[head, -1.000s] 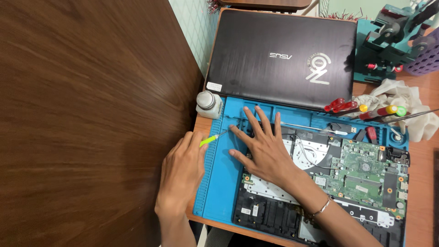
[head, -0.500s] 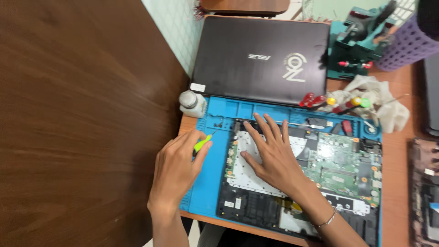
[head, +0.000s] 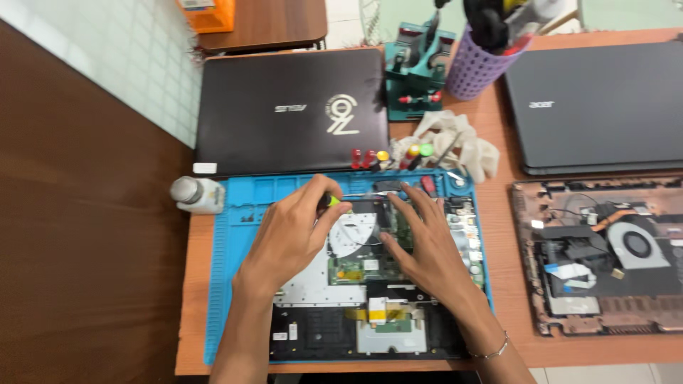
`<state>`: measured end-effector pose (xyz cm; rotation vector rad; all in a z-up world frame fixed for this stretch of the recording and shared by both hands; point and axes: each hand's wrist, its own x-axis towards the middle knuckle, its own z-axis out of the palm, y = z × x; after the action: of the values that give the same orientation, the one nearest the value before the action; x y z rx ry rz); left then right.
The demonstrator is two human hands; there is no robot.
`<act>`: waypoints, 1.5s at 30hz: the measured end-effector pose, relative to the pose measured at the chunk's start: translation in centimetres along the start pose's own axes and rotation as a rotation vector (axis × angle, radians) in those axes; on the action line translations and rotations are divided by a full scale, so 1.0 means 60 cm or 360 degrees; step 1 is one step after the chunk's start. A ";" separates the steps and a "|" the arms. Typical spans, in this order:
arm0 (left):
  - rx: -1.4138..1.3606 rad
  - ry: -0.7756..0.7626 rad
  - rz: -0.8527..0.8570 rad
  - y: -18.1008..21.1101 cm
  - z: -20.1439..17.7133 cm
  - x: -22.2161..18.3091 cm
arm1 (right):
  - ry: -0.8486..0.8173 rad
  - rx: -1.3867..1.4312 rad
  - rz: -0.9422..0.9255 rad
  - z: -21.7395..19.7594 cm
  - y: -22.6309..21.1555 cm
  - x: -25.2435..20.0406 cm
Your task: The person works on the internal components of a disassembled laptop using a small screwdriver and their hands. They position cables, secure internal parts, and work on the motherboard area.
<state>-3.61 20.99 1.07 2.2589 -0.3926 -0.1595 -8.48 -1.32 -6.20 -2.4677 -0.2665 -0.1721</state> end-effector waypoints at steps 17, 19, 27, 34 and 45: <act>0.0234 0.0417 0.0862 0.030 0.074 0.102 | 0.0132 0.0003 0.0117 -0.069 0.090 -0.004; 0.0293 0.0437 0.0854 0.032 0.076 0.113 | 0.0121 0.0015 0.0129 -0.069 0.091 0.002; 0.0377 0.0410 0.0873 0.026 0.090 0.148 | 0.0057 0.0118 0.0162 -0.067 0.083 0.028; 0.0429 0.0377 0.0830 0.017 0.098 0.162 | 0.0068 0.0087 0.0098 -0.052 0.093 0.037; 0.0490 0.0352 0.0903 0.016 0.104 0.174 | 0.0074 0.0114 0.0109 -0.047 0.099 0.040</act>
<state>4.54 12.50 -2.15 2.3282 -0.9673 0.4680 -4.91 -7.27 -7.04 -2.3949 -0.1647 -0.1873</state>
